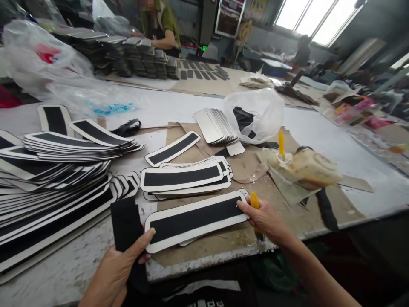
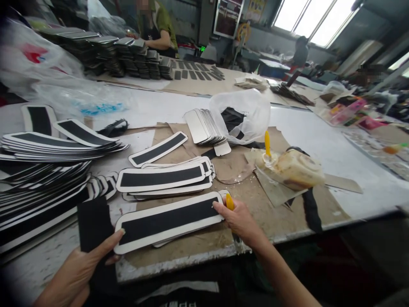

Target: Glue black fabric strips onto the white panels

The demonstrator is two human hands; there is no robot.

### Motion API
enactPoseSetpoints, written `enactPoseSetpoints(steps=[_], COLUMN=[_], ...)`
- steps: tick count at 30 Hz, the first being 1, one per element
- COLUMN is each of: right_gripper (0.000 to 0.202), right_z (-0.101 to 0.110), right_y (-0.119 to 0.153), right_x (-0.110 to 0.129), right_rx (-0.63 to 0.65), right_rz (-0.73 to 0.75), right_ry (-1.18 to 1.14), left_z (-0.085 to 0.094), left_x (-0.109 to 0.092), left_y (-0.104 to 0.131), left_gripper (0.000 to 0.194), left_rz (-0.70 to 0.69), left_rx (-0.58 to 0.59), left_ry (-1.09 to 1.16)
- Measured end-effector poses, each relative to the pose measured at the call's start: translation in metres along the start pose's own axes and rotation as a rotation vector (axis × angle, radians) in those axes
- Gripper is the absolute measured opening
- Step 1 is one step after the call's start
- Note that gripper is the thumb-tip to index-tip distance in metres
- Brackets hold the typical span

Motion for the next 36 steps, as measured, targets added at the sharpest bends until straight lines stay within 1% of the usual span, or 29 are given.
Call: enactPoseSetpoints(steps=[2,4,8,14,19,22,24,26,28,31,33,35,36], right_gripper=[0.036,0.036,0.039,0.037,0.038,0.04,0.041,0.041,0.041,0.041,0.039,0.033,0.03], right_z=[0.0,-0.001,-0.003,-0.005,-0.007,-0.008,-0.008,-0.009,-0.01,-0.015,-0.02,-0.024,-0.026], right_y=[-0.001,-0.001,-0.002,-0.004,-0.003,-0.005,-0.01,-0.019,-0.033,-0.058,-0.075,-0.088,-0.093], right_x=[0.0,0.001,0.007,0.009,0.004,0.01,0.019,0.033,0.047,0.064,0.071,0.074,0.074], right_rx=[0.01,0.018,0.04,0.114,0.062,0.087,0.126,0.129,0.097,0.013,-0.053,-0.111,-0.134], right_rz=[0.023,0.013,-0.062,-0.179,-0.244,-0.238,-0.201,-0.132,-0.044,0.1,0.239,0.359,0.389], right_ry=[0.027,-0.003,-0.205,-0.486,-0.611,-0.618,-0.553,-0.421,-0.236,0.109,0.413,0.686,0.779], left_z=[0.0,-0.001,-0.002,-0.002,-0.006,-0.007,-0.006,-0.004,-0.002,-0.005,-0.009,-0.014,-0.016], left_x=[0.001,-0.001,-0.01,-0.014,-0.014,-0.021,-0.031,-0.045,-0.062,-0.084,-0.095,-0.101,-0.103], left_y=[-0.001,-0.001,0.001,0.0,0.003,0.005,0.004,0.0,-0.008,-0.024,-0.036,-0.046,-0.051], left_gripper=[0.044,0.041,0.035,0.025,0.022,0.025,0.028,0.027,0.029,0.036,0.038,0.039,0.038], left_rz=[0.048,0.056,0.056,0.134,0.209,0.264,0.213,0.082,-0.06,-0.246,-0.363,-0.441,-0.461], left_rx=[0.051,0.099,0.169,0.235,0.327,0.357,0.339,0.317,0.275,0.151,0.079,0.041,0.025], left_ry=[0.02,0.051,0.146,0.263,0.429,0.473,0.45,0.368,0.256,0.08,-0.083,-0.235,-0.291])
Point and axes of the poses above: each hand's wrist, its own y-axis away from the middle knuckle, its own z-axis out of the back of the hand, x = y × z, the point moved 1 cm from there along -y, towards the middle knuckle, and after that the axes turned 5 degrees about z, right-handed, at the moved point
